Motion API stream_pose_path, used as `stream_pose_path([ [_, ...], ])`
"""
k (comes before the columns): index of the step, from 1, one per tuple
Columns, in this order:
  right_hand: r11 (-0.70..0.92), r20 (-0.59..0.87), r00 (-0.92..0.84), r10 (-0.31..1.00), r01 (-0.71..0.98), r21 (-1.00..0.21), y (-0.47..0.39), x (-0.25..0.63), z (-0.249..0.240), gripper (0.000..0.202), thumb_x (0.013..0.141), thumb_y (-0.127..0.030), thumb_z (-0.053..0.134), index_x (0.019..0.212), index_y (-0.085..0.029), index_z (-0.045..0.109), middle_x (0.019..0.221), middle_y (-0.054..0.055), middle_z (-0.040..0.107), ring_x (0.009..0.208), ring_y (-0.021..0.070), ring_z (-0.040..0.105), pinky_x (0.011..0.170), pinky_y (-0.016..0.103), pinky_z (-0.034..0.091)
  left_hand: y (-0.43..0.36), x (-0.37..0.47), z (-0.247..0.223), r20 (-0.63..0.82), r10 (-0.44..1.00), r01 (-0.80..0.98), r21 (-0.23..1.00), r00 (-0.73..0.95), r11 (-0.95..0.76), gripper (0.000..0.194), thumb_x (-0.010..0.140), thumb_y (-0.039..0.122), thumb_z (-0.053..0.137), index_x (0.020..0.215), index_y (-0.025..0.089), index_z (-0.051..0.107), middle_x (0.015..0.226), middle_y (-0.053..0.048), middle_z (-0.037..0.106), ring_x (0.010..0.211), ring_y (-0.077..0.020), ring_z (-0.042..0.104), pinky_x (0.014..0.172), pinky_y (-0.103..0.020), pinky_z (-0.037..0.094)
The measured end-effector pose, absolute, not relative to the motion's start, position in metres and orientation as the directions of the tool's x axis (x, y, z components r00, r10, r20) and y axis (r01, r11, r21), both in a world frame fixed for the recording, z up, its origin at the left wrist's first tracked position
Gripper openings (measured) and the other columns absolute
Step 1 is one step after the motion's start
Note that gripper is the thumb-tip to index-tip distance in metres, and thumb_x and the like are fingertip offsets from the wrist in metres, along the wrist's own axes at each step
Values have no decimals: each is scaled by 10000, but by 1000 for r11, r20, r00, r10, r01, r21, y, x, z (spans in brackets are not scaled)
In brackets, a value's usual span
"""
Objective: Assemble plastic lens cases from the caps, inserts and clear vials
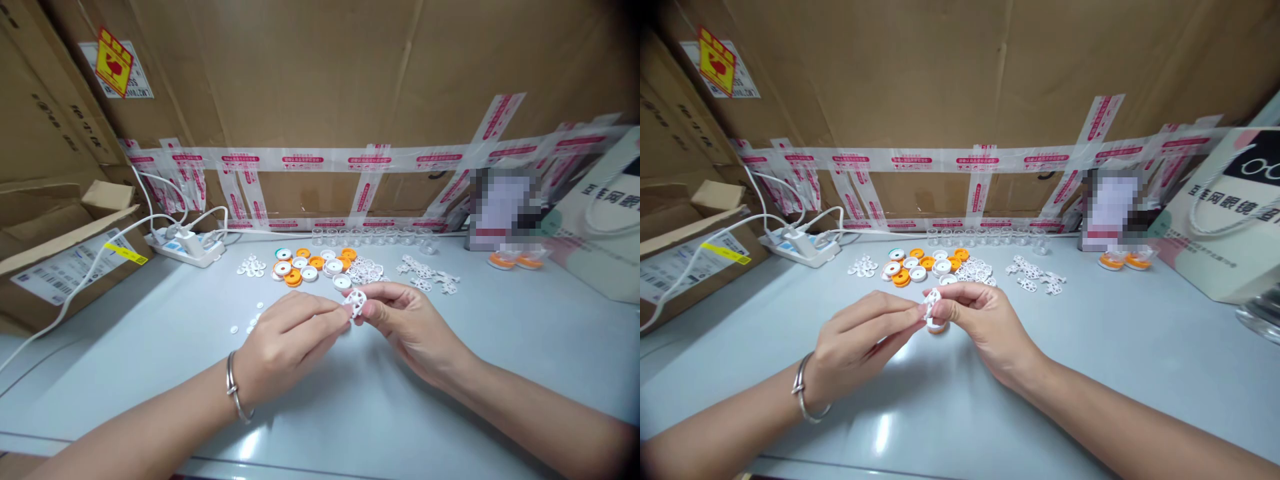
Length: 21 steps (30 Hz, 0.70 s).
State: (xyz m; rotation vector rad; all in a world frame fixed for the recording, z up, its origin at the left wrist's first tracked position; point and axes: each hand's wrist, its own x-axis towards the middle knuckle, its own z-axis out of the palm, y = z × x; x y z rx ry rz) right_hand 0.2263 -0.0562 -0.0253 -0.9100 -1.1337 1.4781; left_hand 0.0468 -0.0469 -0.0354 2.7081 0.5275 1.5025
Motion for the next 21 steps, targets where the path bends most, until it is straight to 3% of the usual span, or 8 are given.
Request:
stream_pose_path([
  [8, -73, 2, -221, 975, -330, -941, -60, 223, -28, 143, 601, -336, 774, 665, -220, 720, 563, -17, 618, 567, 89, 518, 622, 259, 420, -49, 48, -34, 830, 276, 304, 136, 485, -943, 266, 760, 11, 586, 999, 126, 609, 851, -59, 675, 758, -124, 612, 635, -239, 516],
  [17, -102, -40, -202, 979, -306, -946, -67, 217, -31, 138, 702, -318, 708, 819, -246, 709, 778, -9, 626, 731, 111, 508, 750, 285, 402, -47, 48, -35, 784, 304, 395, 83, 540, -915, 140, 817, 66, 530, 918, 126, 606, 843, -58, 663, 764, -125, 605, 665, -244, 508],
  [21, -80, -28, -182, 983, -284, -955, -70, 213, -31, 88, 735, -299, 679, 791, -232, 692, 731, -21, 587, 727, 107, 490, 802, 298, 392, -48, 46, -36, 743, 310, 400, 63, 593, -914, 137, 831, 85, 519, 936, 121, 598, 880, -62, 660, 799, -140, 591, 695, -268, 501],
])
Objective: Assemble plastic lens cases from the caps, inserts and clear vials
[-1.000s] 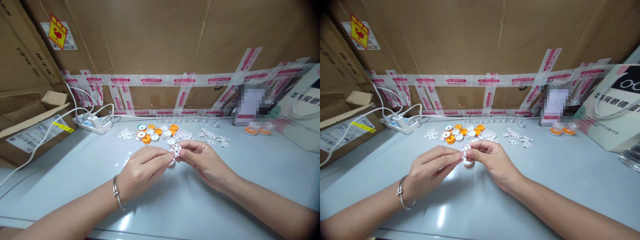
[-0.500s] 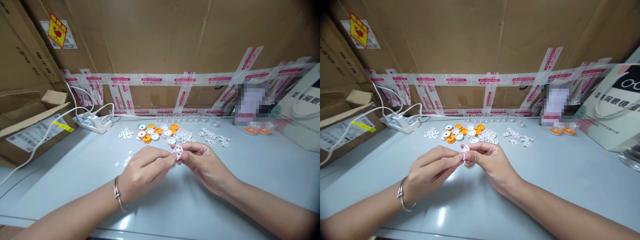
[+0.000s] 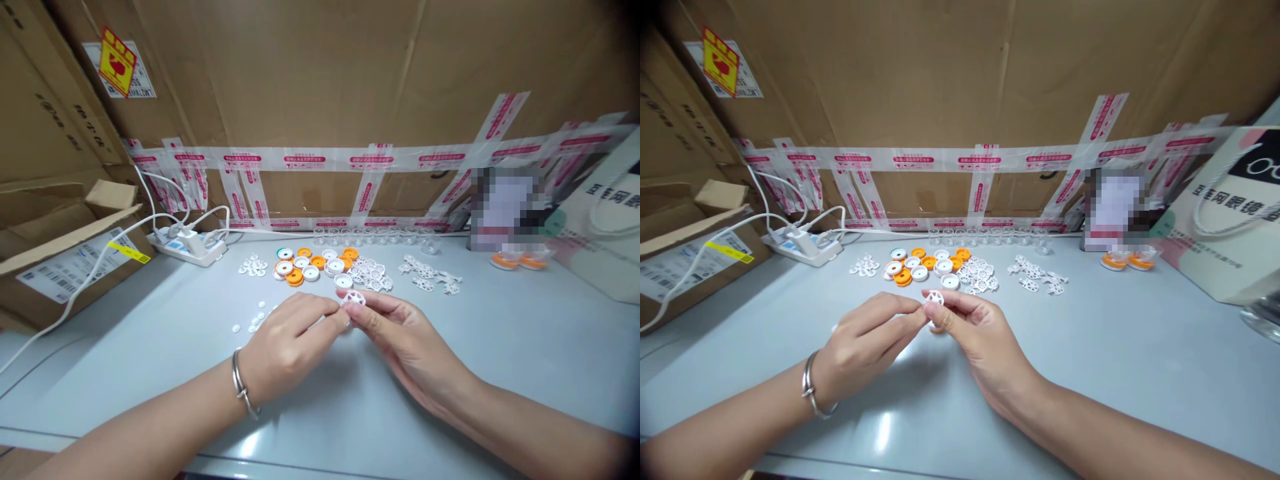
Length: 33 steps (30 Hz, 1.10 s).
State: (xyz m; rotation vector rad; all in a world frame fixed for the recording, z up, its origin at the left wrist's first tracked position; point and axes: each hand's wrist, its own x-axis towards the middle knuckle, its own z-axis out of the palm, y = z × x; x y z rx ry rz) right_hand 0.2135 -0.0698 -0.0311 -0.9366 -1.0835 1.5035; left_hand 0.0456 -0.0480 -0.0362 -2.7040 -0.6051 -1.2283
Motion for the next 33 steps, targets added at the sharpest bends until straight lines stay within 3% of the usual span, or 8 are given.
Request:
stream_pose_path([
  [5, -82, -19, -207, 978, -303, -949, -69, 217, -29, 128, 738, -310, 675, 844, -244, 705, 801, 0, 635, 783, 120, 525, 771, 277, 415, -47, 46, -35, 778, 279, 378, 57, 563, -924, 150, 810, 61, 544, 941, 111, 595, 858, -63, 660, 783, -133, 592, 682, -260, 508],
  [9, -59, 29, -260, 965, -323, -945, -65, 222, -28, 168, 748, -322, 661, 900, -271, 710, 806, 13, 663, 792, 131, 550, 725, 276, 447, -46, 46, -33, 821, 296, 358, 121, 489, -926, 188, 788, 43, 571, 957, 119, 602, 841, -59, 662, 756, -117, 603, 662, -236, 518],
  [18, -32, 30, -194, 981, -311, -950, -63, 221, -26, 115, 628, -273, 759, 722, -233, 705, 723, 4, 665, 678, 122, 559, 639, 267, 478, -47, 47, -34, 824, 339, 306, 213, 454, -928, 206, 774, 34, 581, 944, 140, 626, 830, -54, 668, 737, -117, 620, 653, -230, 535],
  [28, -49, 20, -207, 978, -323, -945, -64, 221, -26, 123, 630, -270, 756, 750, -274, 728, 751, -2, 671, 747, 131, 553, 672, 269, 464, -48, 47, -31, 786, 403, 233, 330, 469, -915, 186, 766, 14, 579, 903, 131, 626, 836, -60, 653, 751, -107, 613, 674, -219, 538],
  [33, -49, 7, -166, 986, -329, -943, -64, 217, -31, 114, 598, -285, 773, 695, -255, 719, 704, -8, 648, 690, 126, 530, 683, 283, 432, -49, 48, -34, 779, 419, 216, 358, 466, -908, 166, 779, 25, 560, 888, 134, 622, 831, -65, 648, 750, -108, 613, 659, -216, 536],
])
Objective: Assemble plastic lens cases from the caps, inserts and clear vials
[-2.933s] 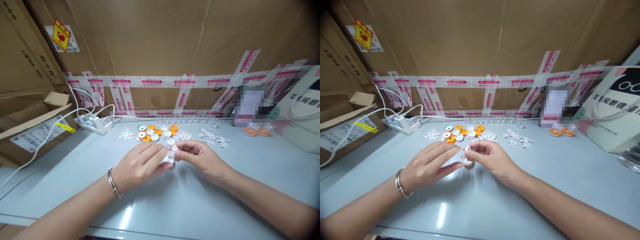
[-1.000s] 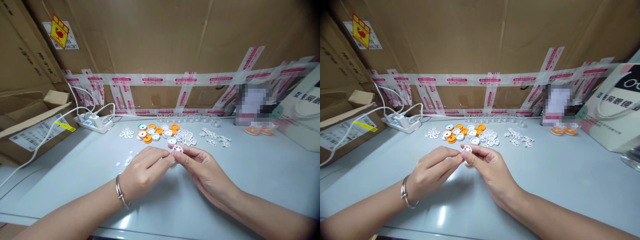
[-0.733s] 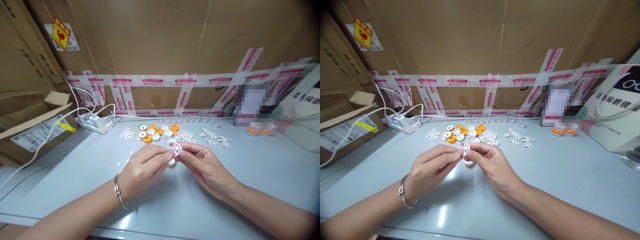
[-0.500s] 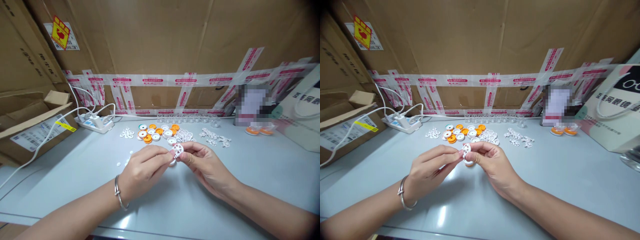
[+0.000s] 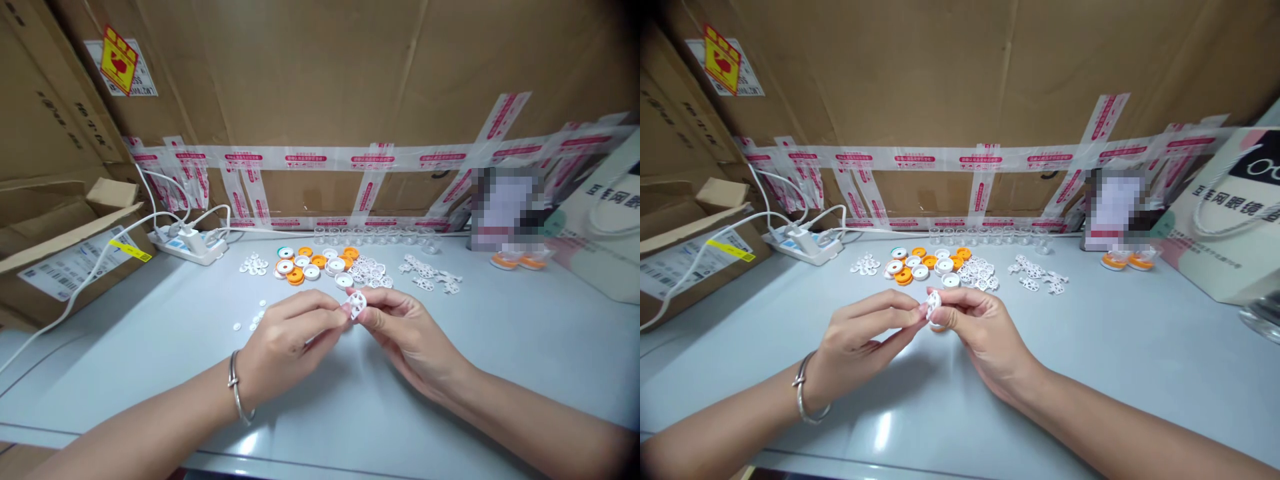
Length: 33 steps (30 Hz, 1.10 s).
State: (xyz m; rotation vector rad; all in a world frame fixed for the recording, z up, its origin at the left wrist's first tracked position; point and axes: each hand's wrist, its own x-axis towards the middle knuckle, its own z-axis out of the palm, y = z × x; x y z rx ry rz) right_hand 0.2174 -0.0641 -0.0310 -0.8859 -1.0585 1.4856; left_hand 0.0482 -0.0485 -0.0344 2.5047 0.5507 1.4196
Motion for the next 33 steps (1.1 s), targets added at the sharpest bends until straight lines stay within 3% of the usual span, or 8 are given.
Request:
stream_pose_path([
  [4, -61, -3, -152, 988, -380, -923, -65, 214, -34, 132, 595, -287, 778, 657, -225, 679, 692, -17, 613, 669, 111, 497, 667, 260, 405, -48, 51, -34, 787, 440, 161, 412, 434, -897, 122, 770, 38, 578, 844, 120, 631, 802, -70, 653, 722, -109, 626, 637, -207, 541],
  [12, -120, -5, -250, 968, -447, -886, -64, 214, -34, 226, 629, -330, 758, 704, -214, 579, 633, -44, 522, 612, 102, 451, 618, 249, 355, -53, 57, -29, 673, 636, 59, 668, 377, -742, 62, 747, 88, 634, 782, 134, 659, 763, -58, 690, 706, -121, 646, 663, -240, 554],
  [21, -277, -22, -459, 888, -496, -823, -58, 218, -36, 266, 617, -321, 771, 721, -199, 560, 675, -32, 552, 640, 94, 469, 637, 227, 358, -51, 58, -33, 562, 731, -65, 807, 386, -587, 44, 717, 82, 660, 729, 124, 657, 737, -55, 685, 695, -124, 643, 661, -248, 544],
  [33, -91, 11, -261, 965, -375, -923, -55, 220, -33, 193, 607, -277, 774, 680, -206, 610, 599, -49, 559, 583, 91, 492, 593, 240, 387, -47, 58, -33, 343, 850, -146, 939, 399, -311, 32, 702, 122, 680, 721, 119, 654, 724, -46, 692, 663, -117, 644, 626, -232, 555],
])
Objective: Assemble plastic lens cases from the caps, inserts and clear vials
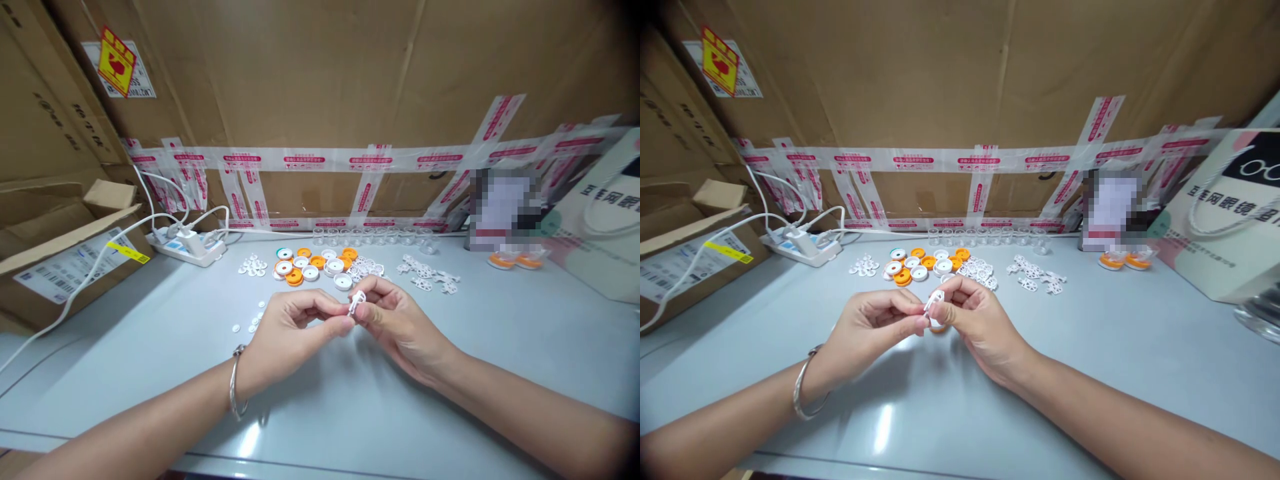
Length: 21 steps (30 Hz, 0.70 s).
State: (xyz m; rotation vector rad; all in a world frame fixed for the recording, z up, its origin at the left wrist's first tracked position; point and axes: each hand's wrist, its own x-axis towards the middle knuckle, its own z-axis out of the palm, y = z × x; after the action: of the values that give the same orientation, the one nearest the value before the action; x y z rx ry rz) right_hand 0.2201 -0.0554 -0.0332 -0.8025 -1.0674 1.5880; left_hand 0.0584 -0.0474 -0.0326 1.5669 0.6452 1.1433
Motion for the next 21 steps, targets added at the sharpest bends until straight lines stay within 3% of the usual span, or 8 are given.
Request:
stream_pose_path([
  [5, -81, -35, -146, 989, -318, -945, -57, 218, -35, 178, 626, -282, 760, 784, -225, 699, 714, -20, 629, 620, 98, 523, 636, 263, 423, -47, 59, -35, 451, 826, -3, 878, 339, -478, 7, 735, 134, 655, 728, 133, 656, 706, -31, 685, 671, -119, 638, 648, -240, 535],
  [12, -127, -76, -170, 983, -317, -940, -59, 217, -33, 225, 652, -308, 742, 876, -297, 721, 941, 8, 670, 836, 141, 551, 672, 264, 446, -46, 56, -36, 652, 676, 184, 659, 343, -729, 56, 761, 98, 624, 769, 146, 653, 745, -24, 690, 703, -114, 639, 672, -230, 525],
  [18, -116, -71, -172, 983, -265, -957, -58, 220, -32, 249, 644, -291, 747, 891, -287, 719, 875, 3, 684, 808, 143, 581, 706, 281, 467, -45, 52, -40, 714, 569, 288, 491, 407, -822, 91, 802, 92, 571, 830, 155, 629, 799, -34, 658, 723, -105, 614, 656, -222, 518],
  [21, -123, -95, -128, 987, -233, -965, -60, 220, -31, 277, 623, -279, 760, 896, -269, 712, 799, -9, 676, 737, 123, 596, 715, 279, 482, -45, 50, -41, 735, 479, 393, 307, 480, -867, 105, 831, 96, 525, 815, 150, 613, 800, -38, 647, 718, -106, 599, 651, -231, 508],
])
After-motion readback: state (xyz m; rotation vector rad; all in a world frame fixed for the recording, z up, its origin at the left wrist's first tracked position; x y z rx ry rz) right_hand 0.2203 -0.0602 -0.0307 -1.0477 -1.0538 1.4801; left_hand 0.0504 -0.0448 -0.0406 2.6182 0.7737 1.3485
